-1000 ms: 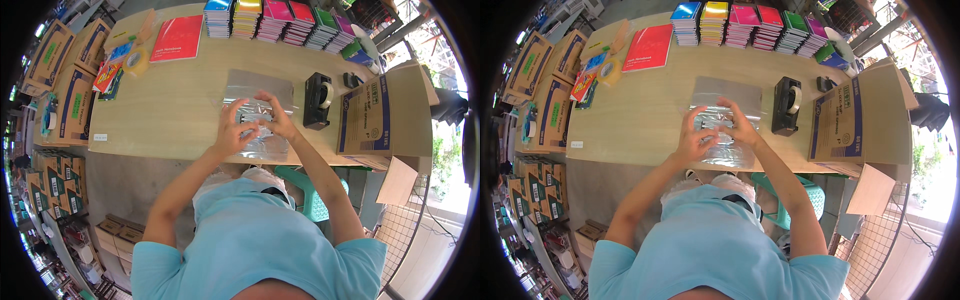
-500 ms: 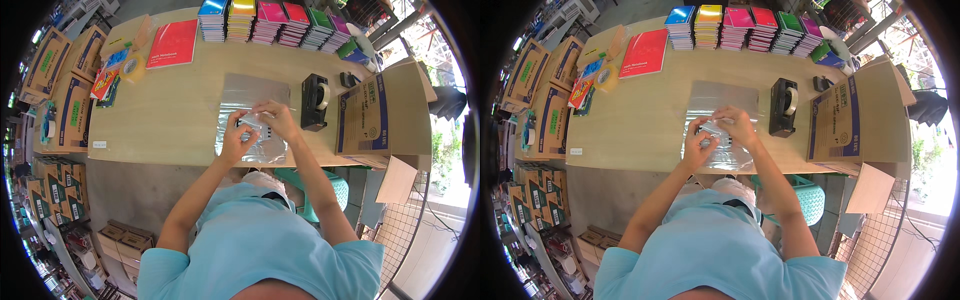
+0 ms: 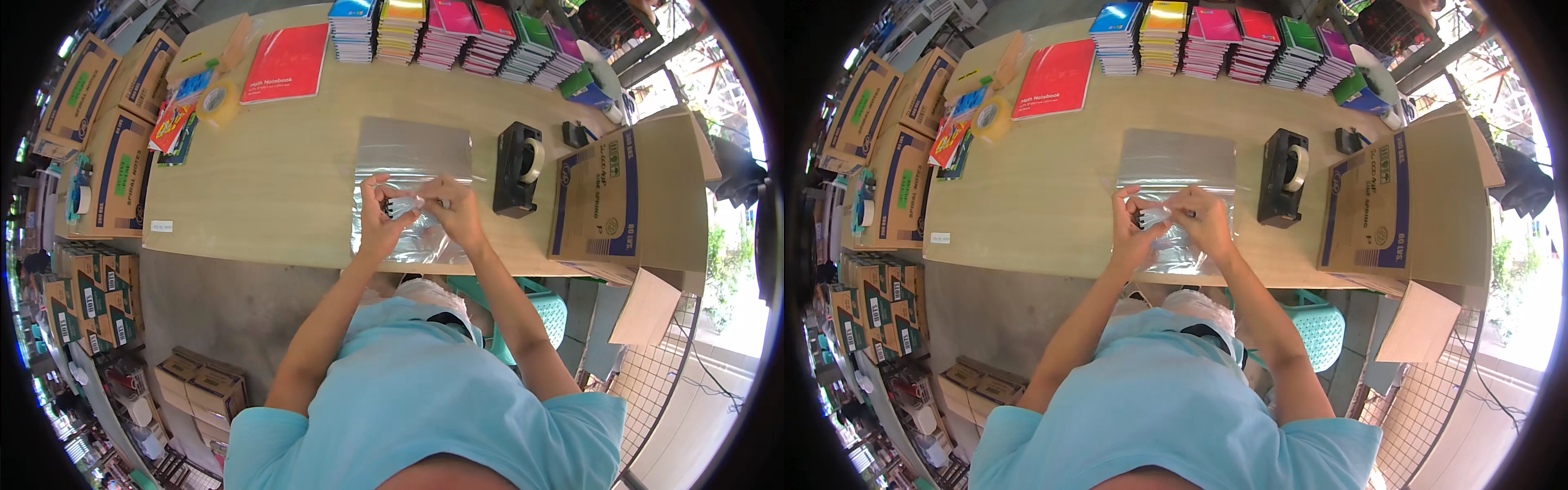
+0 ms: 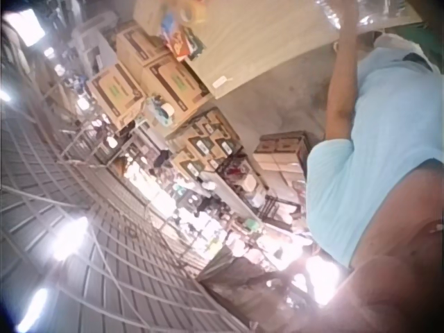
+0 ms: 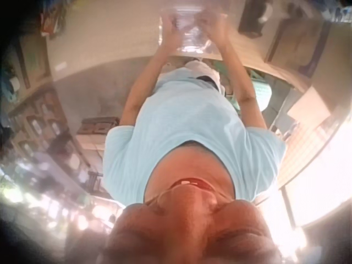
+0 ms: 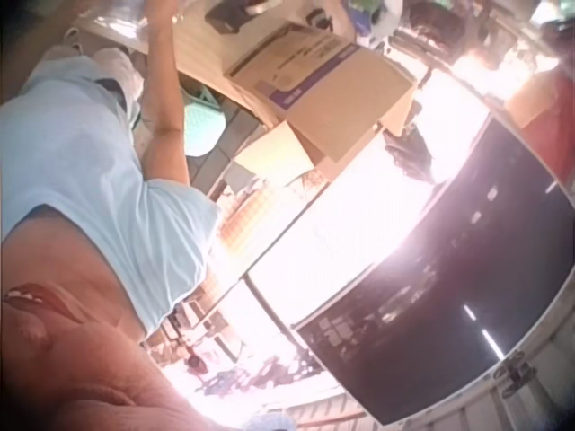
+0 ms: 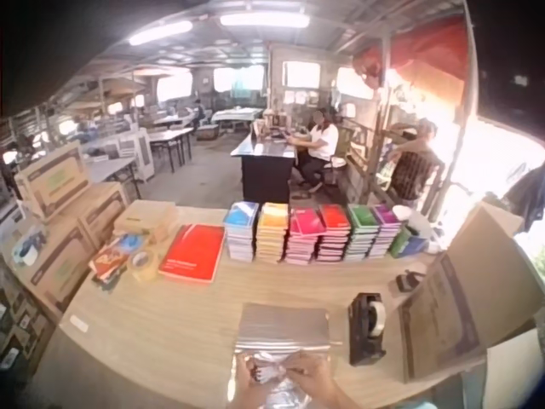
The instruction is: The person places a stack of notebooks into a silver foil bag, uses a tape dispenser to seal the bag, and then places the sealed package into a cardboard box.
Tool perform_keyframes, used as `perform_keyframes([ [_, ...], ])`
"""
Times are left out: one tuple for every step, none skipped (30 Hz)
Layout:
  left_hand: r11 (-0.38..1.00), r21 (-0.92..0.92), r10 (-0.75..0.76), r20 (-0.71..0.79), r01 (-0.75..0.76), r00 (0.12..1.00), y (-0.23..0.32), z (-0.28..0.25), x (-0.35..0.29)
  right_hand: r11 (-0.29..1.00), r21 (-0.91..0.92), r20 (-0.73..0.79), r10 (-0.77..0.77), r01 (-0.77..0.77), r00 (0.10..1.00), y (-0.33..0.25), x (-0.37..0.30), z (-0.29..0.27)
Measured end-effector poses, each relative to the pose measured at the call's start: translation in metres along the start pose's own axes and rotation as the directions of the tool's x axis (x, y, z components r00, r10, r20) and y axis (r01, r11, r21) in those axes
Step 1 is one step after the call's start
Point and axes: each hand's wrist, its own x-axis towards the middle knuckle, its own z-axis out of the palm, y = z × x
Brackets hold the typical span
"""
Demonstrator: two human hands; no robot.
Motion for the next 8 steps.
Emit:
perform_keyframes([
  [1.0,-0.008,-0.029,-0.014,0.029,0.999,0.0,0.0,0.001,0.989,-0.01,-0.037,-0.146,0.146,0.989,0.006,-0.007,0.002],
  [1.0,-0.005,-0.03,-0.013,0.03,0.999,0.0,0.0,0.001,0.958,-0.026,-0.073,-0.288,0.287,0.955,0.01,-0.012,0.004],
  [0.999,0.042,0.001,-0.033,0.0,0.999,-0.002,0.001,0.001,0.958,-0.026,-0.071,-0.286,0.285,0.956,0.015,-0.016,0.005],
  [0.996,0.09,0.033,-0.051,-0.028,0.998,-0.005,0.001,0.0,0.934,-0.089,-0.09,-0.354,0.347,0.931,0.018,-0.018,0.006],
  [0.996,0.09,0.03,-0.05,-0.025,0.998,-0.007,0.001,0.0,0.902,-0.153,-0.104,-0.421,0.404,0.901,0.021,-0.021,0.007],
  [0.99,0.138,0.025,-0.026,-0.021,0.999,-0.008,0.001,0.0,0.903,-0.154,-0.107,-0.42,0.402,0.901,0.022,-0.025,0.007],
  [0.983,0.185,0.018,-0.001,-0.017,1.0,-0.009,0.001,0.0,0.909,-0.137,-0.11,-0.409,0.393,0.906,0.024,-0.028,0.006],
  [0.982,0.186,0.016,0.005,-0.017,1.0,-0.01,0.002,0.001,0.915,-0.121,-0.113,-0.397,0.384,0.911,0.024,-0.031,0.006],
])
